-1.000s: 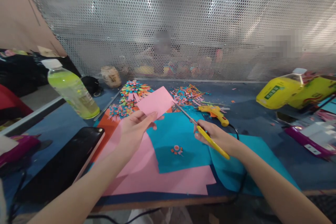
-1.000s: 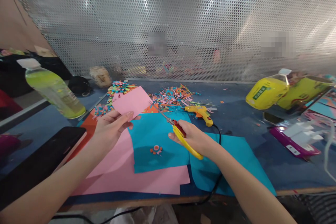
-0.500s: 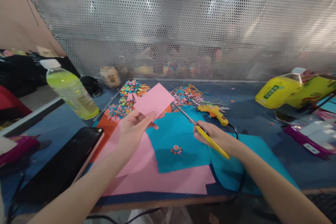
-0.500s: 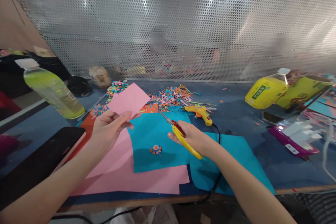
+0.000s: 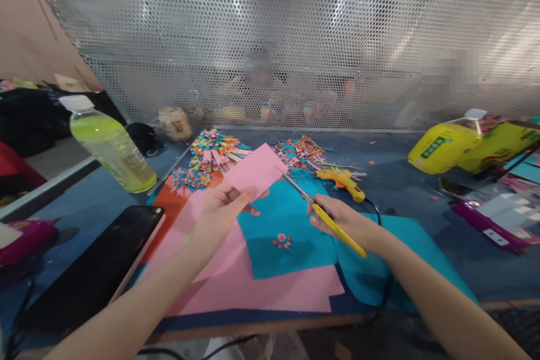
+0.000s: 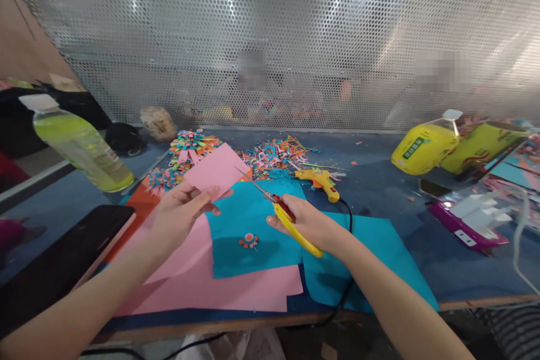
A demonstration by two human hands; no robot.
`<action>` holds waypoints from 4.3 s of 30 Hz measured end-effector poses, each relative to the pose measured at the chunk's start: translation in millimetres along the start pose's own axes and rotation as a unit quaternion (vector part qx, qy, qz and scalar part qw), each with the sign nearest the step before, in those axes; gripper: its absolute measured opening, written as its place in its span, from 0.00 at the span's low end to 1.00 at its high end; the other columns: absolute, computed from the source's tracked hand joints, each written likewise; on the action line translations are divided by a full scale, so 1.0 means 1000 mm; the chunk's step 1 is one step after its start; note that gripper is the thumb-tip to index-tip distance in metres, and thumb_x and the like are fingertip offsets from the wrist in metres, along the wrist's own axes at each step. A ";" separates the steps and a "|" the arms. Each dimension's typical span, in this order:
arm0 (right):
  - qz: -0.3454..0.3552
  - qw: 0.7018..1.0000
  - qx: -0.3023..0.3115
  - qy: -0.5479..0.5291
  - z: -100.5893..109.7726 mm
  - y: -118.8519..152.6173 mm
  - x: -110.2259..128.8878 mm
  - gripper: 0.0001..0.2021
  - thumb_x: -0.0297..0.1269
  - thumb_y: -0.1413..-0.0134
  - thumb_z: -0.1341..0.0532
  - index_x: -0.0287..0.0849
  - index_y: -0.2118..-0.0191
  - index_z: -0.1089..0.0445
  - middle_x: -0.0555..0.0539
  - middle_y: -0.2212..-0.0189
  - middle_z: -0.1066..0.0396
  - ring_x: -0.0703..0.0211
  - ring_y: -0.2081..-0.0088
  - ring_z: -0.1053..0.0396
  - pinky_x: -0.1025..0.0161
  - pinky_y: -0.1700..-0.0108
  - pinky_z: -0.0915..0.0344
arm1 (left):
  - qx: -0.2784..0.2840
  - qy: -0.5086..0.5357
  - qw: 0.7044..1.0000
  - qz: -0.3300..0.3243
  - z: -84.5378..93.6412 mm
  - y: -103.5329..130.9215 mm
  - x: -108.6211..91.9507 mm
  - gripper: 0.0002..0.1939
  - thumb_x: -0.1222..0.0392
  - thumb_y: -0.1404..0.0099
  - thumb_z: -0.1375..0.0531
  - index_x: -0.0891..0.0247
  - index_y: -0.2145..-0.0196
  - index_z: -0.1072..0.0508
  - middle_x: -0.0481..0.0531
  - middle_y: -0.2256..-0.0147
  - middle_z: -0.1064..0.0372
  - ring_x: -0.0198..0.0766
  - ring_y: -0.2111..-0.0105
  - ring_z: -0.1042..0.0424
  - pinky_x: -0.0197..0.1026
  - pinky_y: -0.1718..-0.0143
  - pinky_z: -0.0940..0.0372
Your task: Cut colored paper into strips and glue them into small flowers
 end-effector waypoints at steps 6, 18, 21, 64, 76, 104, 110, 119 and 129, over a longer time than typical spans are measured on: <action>-0.008 1.000 -0.003 -0.009 0.002 0.002 0.006 0.17 0.52 0.47 0.50 0.41 0.66 0.40 0.50 0.73 0.40 0.63 0.73 0.42 0.64 0.72 0.44 | 0.020 -0.043 0.999 0.017 -0.006 0.003 0.005 0.15 0.58 0.51 0.36 0.66 0.65 0.29 0.55 0.67 0.26 0.46 0.66 0.26 0.36 0.81 0.32; -0.011 1.000 -0.004 -0.009 0.001 0.001 0.003 0.18 0.53 0.47 0.50 0.41 0.66 0.40 0.50 0.72 0.39 0.63 0.73 0.42 0.64 0.72 0.44 | 0.022 -0.042 0.999 0.014 -0.005 0.005 0.009 0.14 0.57 0.50 0.37 0.67 0.66 0.29 0.52 0.72 0.27 0.47 0.67 0.26 0.36 0.82 0.31; -0.009 1.000 -0.005 -0.017 0.001 0.001 0.002 0.18 0.52 0.47 0.49 0.41 0.66 0.39 0.49 0.72 0.39 0.63 0.72 0.42 0.64 0.71 0.44 | 0.008 -0.043 0.999 0.005 -0.003 0.004 0.008 0.14 0.56 0.50 0.37 0.67 0.67 0.29 0.52 0.72 0.27 0.46 0.67 0.26 0.35 0.82 0.31; -0.021 1.000 -0.004 0.002 0.000 0.001 0.002 0.17 0.52 0.47 0.49 0.41 0.66 0.40 0.49 0.72 0.39 0.62 0.72 0.41 0.62 0.69 0.42 | 0.024 -0.062 0.998 0.021 -0.004 0.006 0.009 0.12 0.56 0.50 0.37 0.67 0.70 0.28 0.51 0.75 0.29 0.45 0.68 0.26 0.36 0.81 0.30; -0.006 1.000 -0.014 0.002 0.001 0.001 0.002 0.17 0.51 0.47 0.48 0.41 0.66 0.39 0.50 0.73 0.39 0.63 0.73 0.42 0.63 0.70 0.42 | 0.013 -0.063 0.998 0.019 -0.003 0.004 0.009 0.12 0.55 0.51 0.37 0.66 0.71 0.28 0.50 0.75 0.28 0.46 0.68 0.26 0.37 0.81 0.31; -0.026 0.999 -0.021 0.005 0.001 0.000 -0.001 0.18 0.54 0.49 0.48 0.42 0.70 0.42 0.51 0.75 0.42 0.65 0.76 0.46 0.64 0.73 0.44 | 0.032 -0.065 0.997 0.034 -0.005 0.005 0.012 0.10 0.56 0.50 0.37 0.67 0.73 0.28 0.51 0.76 0.28 0.47 0.67 0.26 0.36 0.81 0.31; -0.020 1.000 -0.015 0.006 0.000 0.001 0.001 0.18 0.54 0.49 0.49 0.42 0.70 0.42 0.51 0.75 0.41 0.65 0.75 0.45 0.64 0.72 0.44 | 0.028 -0.061 0.997 0.034 -0.004 0.004 0.012 0.11 0.56 0.50 0.37 0.67 0.72 0.28 0.52 0.72 0.27 0.46 0.67 0.26 0.35 0.81 0.31; -0.007 1.000 -0.025 0.016 0.002 0.001 0.001 0.17 0.53 0.49 0.48 0.42 0.70 0.42 0.51 0.74 0.41 0.64 0.75 0.44 0.64 0.72 0.44 | 0.026 -0.059 0.997 0.031 -0.004 0.004 0.011 0.12 0.55 0.51 0.37 0.66 0.72 0.28 0.52 0.72 0.27 0.46 0.67 0.26 0.35 0.82 0.32; -0.010 1.000 -0.021 0.010 0.002 0.001 0.001 0.18 0.53 0.48 0.49 0.41 0.68 0.41 0.50 0.73 0.40 0.63 0.73 0.43 0.63 0.70 0.43 | 0.029 -0.056 0.998 0.025 -0.003 0.004 0.011 0.11 0.56 0.50 0.37 0.67 0.71 0.28 0.52 0.72 0.27 0.46 0.67 0.26 0.35 0.82 0.32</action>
Point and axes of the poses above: each hand's wrist, its own y-axis away from the middle knuckle, its own z-axis out of the back of the hand, x = y × z, the point moved 6 cm from there along -y, towards the middle knuckle
